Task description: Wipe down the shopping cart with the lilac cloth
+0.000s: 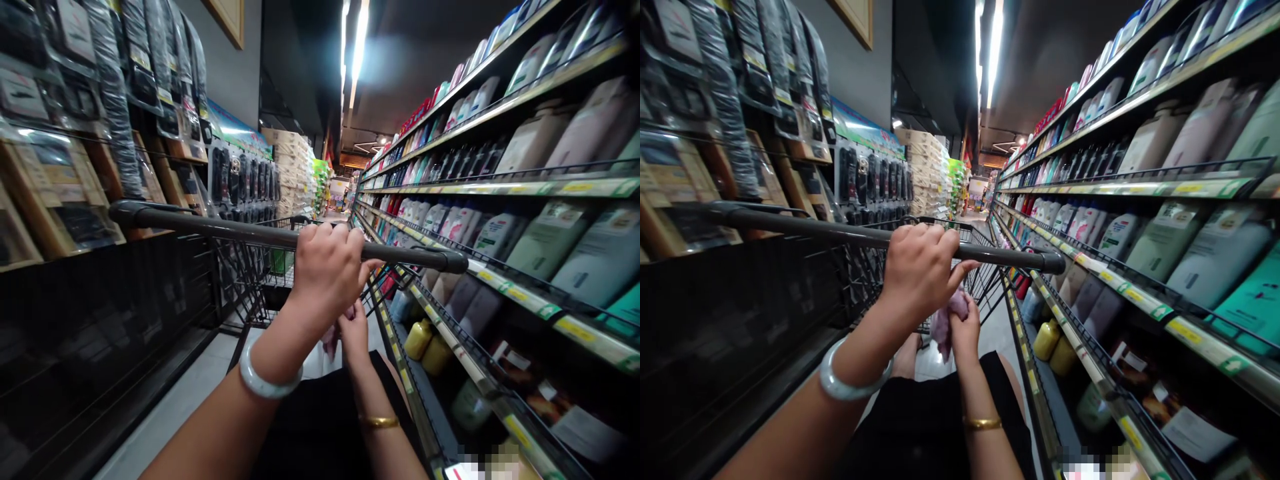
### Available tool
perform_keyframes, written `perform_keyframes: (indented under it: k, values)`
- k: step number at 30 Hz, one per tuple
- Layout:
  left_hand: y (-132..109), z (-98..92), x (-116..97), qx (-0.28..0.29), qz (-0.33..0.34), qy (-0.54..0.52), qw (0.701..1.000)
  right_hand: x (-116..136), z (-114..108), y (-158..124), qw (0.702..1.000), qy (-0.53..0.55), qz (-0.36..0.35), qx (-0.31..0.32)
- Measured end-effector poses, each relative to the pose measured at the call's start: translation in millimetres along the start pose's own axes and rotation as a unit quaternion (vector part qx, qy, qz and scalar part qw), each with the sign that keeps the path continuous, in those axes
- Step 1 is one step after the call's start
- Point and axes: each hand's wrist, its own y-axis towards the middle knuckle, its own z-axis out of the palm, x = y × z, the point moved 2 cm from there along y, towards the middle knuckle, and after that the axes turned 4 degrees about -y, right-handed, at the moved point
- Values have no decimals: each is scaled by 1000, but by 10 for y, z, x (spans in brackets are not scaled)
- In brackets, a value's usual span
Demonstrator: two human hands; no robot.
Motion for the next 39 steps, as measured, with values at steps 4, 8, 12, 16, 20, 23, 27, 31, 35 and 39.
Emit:
perform_keyframes:
  k: [4, 8, 12, 16, 20, 23, 27, 31, 35, 39]
  values:
    - [-36, 32, 27, -7, 1, -12, 1000, 451, -44, 97, 984, 167, 53, -15]
    - [-234, 31, 28, -54, 39, -111, 992, 1030, -128, 34, 961, 266, 67, -24]
    - [-565, 6, -57, -20, 120, -218, 968, 1466, -231, -237, 960, 271, 76, 19]
    - [-766, -20, -120, 16, 101, -304, 947, 1653, -246, -429, 962, 247, 84, 78]
    - [-779, -31, -67, -48, 40, -352, 934, 1735, -274, -459, 984, 141, 13, 111]
    - [-748, -49, 49, -94, 10, -379, 921, 1925, -411, -391, 976, -101, -183, 60]
    - [-705, -92, 207, -96, -17, -362, 927, 2172, -569, -173, 831, -351, -412, -127]
    - [-659, -35, 185, -86, -26, -331, 939, 2102, -486, 128, 767, -490, -395, -129]
    - [-566, 76, -33, -67, 9, -315, 947, 1997, -427, 236, 757, -509, -382, -151]
    - [-464, -53, -65, -138, 6, -251, 958, 1990, -503, 252, 756, -493, -406, -143]
